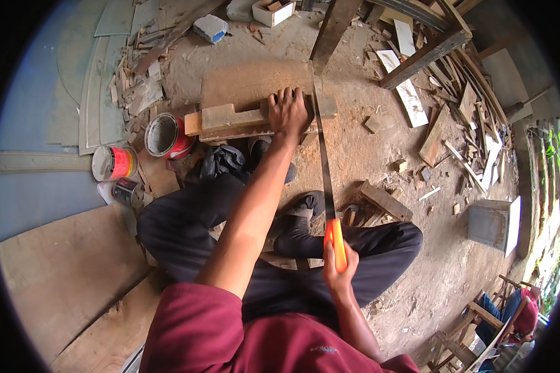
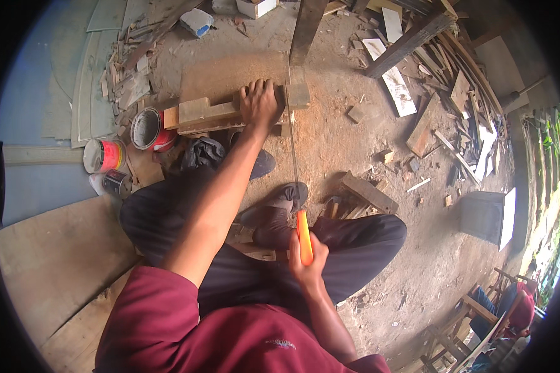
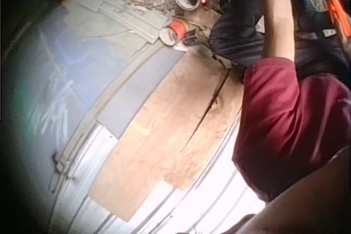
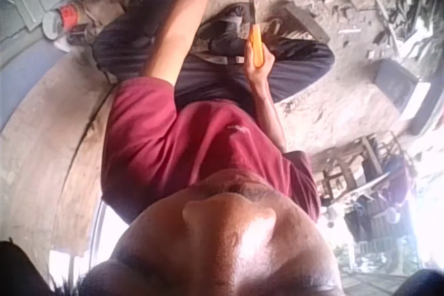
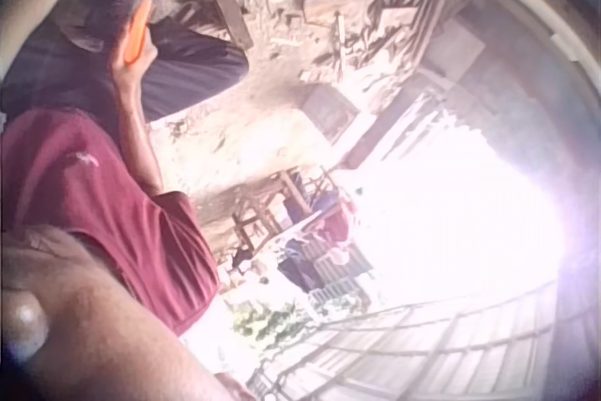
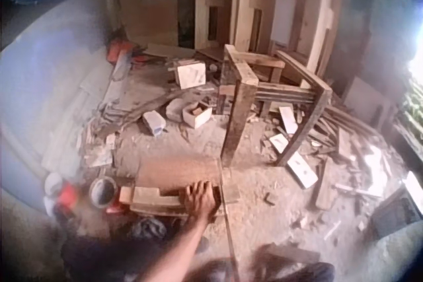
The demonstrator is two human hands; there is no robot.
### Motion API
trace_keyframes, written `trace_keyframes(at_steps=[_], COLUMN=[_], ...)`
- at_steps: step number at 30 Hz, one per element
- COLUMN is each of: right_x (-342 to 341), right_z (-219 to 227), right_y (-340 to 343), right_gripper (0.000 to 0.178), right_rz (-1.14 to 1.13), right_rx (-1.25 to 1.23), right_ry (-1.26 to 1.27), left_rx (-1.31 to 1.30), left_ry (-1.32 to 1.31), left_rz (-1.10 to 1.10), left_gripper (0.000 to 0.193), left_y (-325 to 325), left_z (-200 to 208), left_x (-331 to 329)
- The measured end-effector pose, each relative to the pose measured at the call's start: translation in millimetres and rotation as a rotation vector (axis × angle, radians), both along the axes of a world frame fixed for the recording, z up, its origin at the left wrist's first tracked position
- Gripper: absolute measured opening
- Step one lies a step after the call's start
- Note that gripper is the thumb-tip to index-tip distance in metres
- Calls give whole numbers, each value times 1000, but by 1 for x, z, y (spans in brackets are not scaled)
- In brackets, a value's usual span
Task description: The person sits on the floor and uses a hammer to drive nails into a wooden piece. They then use a hand saw to cut the wood. The person works on the wooden piece throughout the clip.
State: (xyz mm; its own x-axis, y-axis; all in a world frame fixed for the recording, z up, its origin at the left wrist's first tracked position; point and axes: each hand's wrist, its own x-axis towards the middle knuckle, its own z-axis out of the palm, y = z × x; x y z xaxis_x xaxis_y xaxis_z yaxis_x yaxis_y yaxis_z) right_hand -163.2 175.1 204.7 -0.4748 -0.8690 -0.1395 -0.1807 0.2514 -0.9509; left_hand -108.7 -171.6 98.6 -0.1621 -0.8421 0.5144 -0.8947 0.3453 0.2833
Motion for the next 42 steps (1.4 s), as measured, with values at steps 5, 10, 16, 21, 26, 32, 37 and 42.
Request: trace_keyframes(at_steps=[5, 10, 16, 21, 26, 32, 37, 42], right_x=[4, 9, -12, -8, -6, -12, -12, -11], right_z=[12, -2, 10, 2, 4, 15, -1, 3], right_y=[17, 16, 13, -68, -26, 27, -70, 23], right_gripper=[24, 24, 22, 30, 22, 21, 22, 18], right_rz=[0, 12, 40, -62, 0, 12, -30, 72], right_rx=[70, 48, 15, -52, 22, 67, 32, 116], right_ry=[41, 25, 37, -151, -120, -34, -144, 22], left_rx=[94, 88, -47, 155, 117, -45, 68, 90], left_ry=[2, -13, -12, 43, 12, 21, 44, -24], left_rz=[103, -7, -4, 5, -50, -22, -58, -39], left_gripper=[26, 25, 23, 17, 21, 23, 20, 22], left_y=[6, -10, 6, 25, 23, 15, 24, 14], left_z=[4, 4, -5, 16, 14, -4, 11, 2], left_x=[-15, -3, -1, -20, -10, -10, -12, -8])
